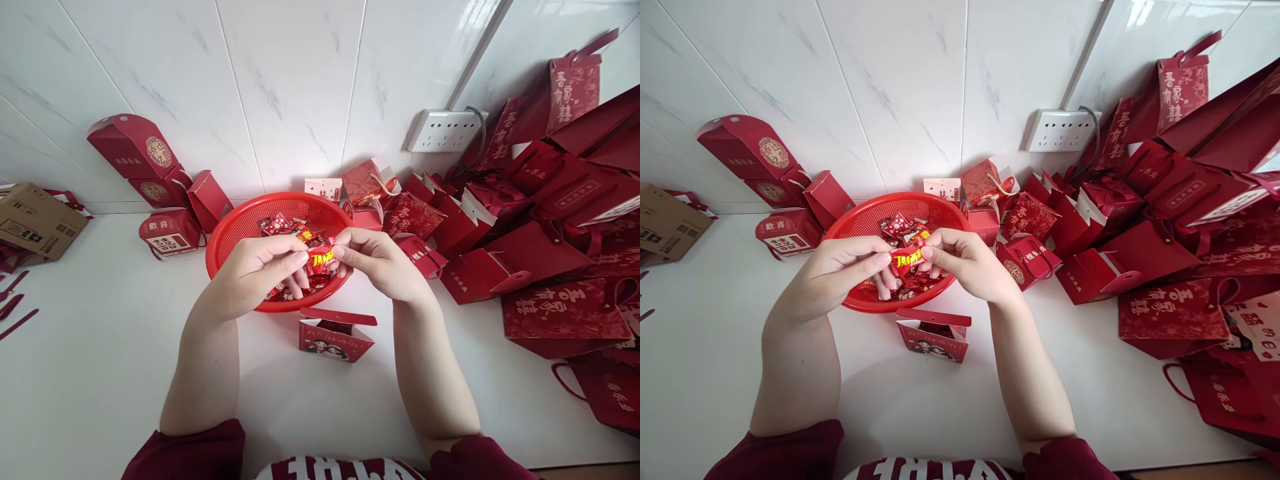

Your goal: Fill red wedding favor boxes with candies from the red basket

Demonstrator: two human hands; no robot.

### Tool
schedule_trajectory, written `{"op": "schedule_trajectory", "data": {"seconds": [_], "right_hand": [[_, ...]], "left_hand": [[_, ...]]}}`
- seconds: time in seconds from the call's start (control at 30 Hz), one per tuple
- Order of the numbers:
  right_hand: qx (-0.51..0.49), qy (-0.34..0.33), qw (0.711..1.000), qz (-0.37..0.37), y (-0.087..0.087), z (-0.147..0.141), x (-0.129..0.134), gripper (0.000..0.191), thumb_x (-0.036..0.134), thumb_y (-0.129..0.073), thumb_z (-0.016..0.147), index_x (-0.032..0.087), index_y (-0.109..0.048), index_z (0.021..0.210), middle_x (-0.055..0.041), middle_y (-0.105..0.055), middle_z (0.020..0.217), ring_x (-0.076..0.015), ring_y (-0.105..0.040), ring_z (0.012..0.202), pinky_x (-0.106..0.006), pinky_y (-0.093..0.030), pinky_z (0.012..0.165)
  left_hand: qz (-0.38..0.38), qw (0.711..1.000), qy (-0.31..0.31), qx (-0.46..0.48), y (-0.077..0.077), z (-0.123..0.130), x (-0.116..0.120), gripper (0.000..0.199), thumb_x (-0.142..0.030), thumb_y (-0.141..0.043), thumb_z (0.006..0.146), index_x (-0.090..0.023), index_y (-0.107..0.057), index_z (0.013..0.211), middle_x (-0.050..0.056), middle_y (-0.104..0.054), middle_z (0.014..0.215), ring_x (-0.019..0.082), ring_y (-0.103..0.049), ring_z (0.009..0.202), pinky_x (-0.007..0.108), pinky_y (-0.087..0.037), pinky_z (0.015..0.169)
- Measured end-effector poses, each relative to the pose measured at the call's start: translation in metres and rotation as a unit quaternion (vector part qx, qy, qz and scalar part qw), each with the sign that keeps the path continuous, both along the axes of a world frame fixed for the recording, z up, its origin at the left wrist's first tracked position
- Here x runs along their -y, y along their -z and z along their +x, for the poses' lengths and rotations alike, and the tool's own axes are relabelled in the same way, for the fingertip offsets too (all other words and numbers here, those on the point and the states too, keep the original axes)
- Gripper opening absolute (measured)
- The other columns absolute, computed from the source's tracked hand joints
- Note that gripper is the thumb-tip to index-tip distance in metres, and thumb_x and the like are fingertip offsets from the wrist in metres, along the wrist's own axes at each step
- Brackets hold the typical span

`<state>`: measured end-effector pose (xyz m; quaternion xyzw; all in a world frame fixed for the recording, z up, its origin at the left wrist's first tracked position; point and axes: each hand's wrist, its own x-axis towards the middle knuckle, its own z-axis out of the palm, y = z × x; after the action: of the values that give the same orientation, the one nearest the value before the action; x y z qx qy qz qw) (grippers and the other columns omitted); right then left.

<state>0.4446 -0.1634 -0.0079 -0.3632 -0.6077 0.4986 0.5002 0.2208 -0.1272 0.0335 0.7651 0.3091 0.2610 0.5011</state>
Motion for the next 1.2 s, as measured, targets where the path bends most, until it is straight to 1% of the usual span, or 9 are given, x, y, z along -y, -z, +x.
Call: {"op": "schedule_trajectory", "data": {"seconds": [0.1,0.2,0.27,0.33,0.43,0.57,0.8,1.03,1.2], "right_hand": [[0.027,0.092,0.990,0.105,-0.001,-0.003,0.006,0.018,0.035,-0.066,0.093,0.019,-0.068,0.087,-0.0018,-0.069,0.078,-0.0124,-0.063,0.069,-0.027,-0.055,0.065],[0.083,0.204,0.927,0.305,-0.004,-0.005,0.014,0.007,0.022,-0.068,0.091,0.023,-0.074,0.096,-0.0039,-0.074,0.087,-0.0168,-0.068,0.076,-0.032,-0.058,0.069],[0.120,0.207,0.873,0.424,-0.008,-0.004,0.020,0.022,0.012,-0.068,0.088,0.025,-0.075,0.104,-0.0048,-0.075,0.092,-0.0186,-0.070,0.081,-0.033,-0.060,0.071],[0.142,0.185,0.841,0.489,-0.012,-0.002,0.025,0.030,0.008,-0.068,0.086,0.027,-0.076,0.108,-0.0046,-0.075,0.095,-0.0187,-0.071,0.082,-0.033,-0.060,0.071],[0.170,0.167,0.833,0.499,-0.017,0.003,0.030,0.030,0.008,-0.067,0.086,0.027,-0.076,0.108,-0.0051,-0.073,0.099,-0.0198,-0.071,0.087,-0.034,-0.061,0.075],[0.182,0.154,0.841,0.486,-0.018,0.006,0.032,0.027,0.004,-0.067,0.085,0.024,-0.077,0.102,-0.0069,-0.071,0.102,-0.0207,-0.070,0.091,-0.034,-0.060,0.078],[0.182,0.161,0.849,0.470,-0.020,0.006,0.033,0.020,0.012,-0.065,0.089,0.027,-0.076,0.095,-0.0051,-0.070,0.097,-0.0190,-0.070,0.086,-0.033,-0.060,0.072],[0.220,0.173,0.840,0.465,-0.019,0.005,0.033,0.023,0.009,-0.063,0.090,0.027,-0.076,0.096,-0.0063,-0.070,0.101,-0.0202,-0.070,0.090,-0.034,-0.060,0.072],[0.233,0.182,0.844,0.446,-0.018,0.005,0.034,0.027,0.005,-0.059,0.090,0.026,-0.074,0.097,-0.0064,-0.068,0.102,-0.0189,-0.069,0.091,-0.034,-0.059,0.076]], "left_hand": [[-0.010,1.000,-0.008,0.009,-0.001,-0.001,0.001,0.022,-0.034,-0.056,0.098,-0.017,-0.067,0.088,0.000,-0.072,0.072,0.012,-0.070,0.057,0.020,-0.057,0.057],[-0.038,0.997,-0.007,0.066,0.000,-0.001,0.003,0.023,-0.037,-0.056,0.098,-0.020,-0.071,0.102,0.002,-0.074,0.074,0.015,-0.072,0.058,0.023,-0.059,0.056],[-0.049,0.991,0.000,0.123,0.001,0.001,0.005,0.026,-0.041,-0.060,0.095,-0.021,-0.074,0.105,0.004,-0.076,0.080,0.018,-0.074,0.065,0.028,-0.063,0.060],[-0.042,0.987,-0.008,0.156,0.002,0.005,0.008,0.024,-0.039,-0.068,0.089,-0.021,-0.077,0.101,0.005,-0.077,0.085,0.019,-0.075,0.071,0.029,-0.065,0.062],[-0.008,0.985,-0.057,0.161,0.000,0.011,0.017,0.019,-0.033,-0.074,0.084,-0.023,-0.079,0.100,0.004,-0.078,0.088,0.018,-0.074,0.072,0.026,-0.066,0.061],[0.003,0.979,-0.121,0.166,-0.003,0.015,0.027,0.031,-0.032,-0.073,0.084,-0.024,-0.073,0.114,0.002,-0.077,0.084,0.016,-0.073,0.068,0.025,-0.066,0.061],[-0.005,0.980,-0.114,0.165,-0.004,0.013,0.029,0.024,-0.034,-0.071,0.086,-0.022,-0.074,0.107,0.003,-0.077,0.086,0.018,-0.074,0.076,0.023,-0.065,0.055],[-0.054,0.992,-0.029,0.112,0.001,0.014,0.019,0.038,-0.031,-0.076,0.083,-0.021,-0.070,0.119,0.005,-0.076,0.092,0.019,-0.074,0.083,0.030,-0.066,0.075],[-0.032,0.990,-0.058,0.120,0.004,0.020,0.019,0.040,-0.029,-0.078,0.080,-0.023,-0.064,0.117,0.003,-0.075,0.093,0.017,-0.073,0.076,0.026,-0.064,0.068]]}}
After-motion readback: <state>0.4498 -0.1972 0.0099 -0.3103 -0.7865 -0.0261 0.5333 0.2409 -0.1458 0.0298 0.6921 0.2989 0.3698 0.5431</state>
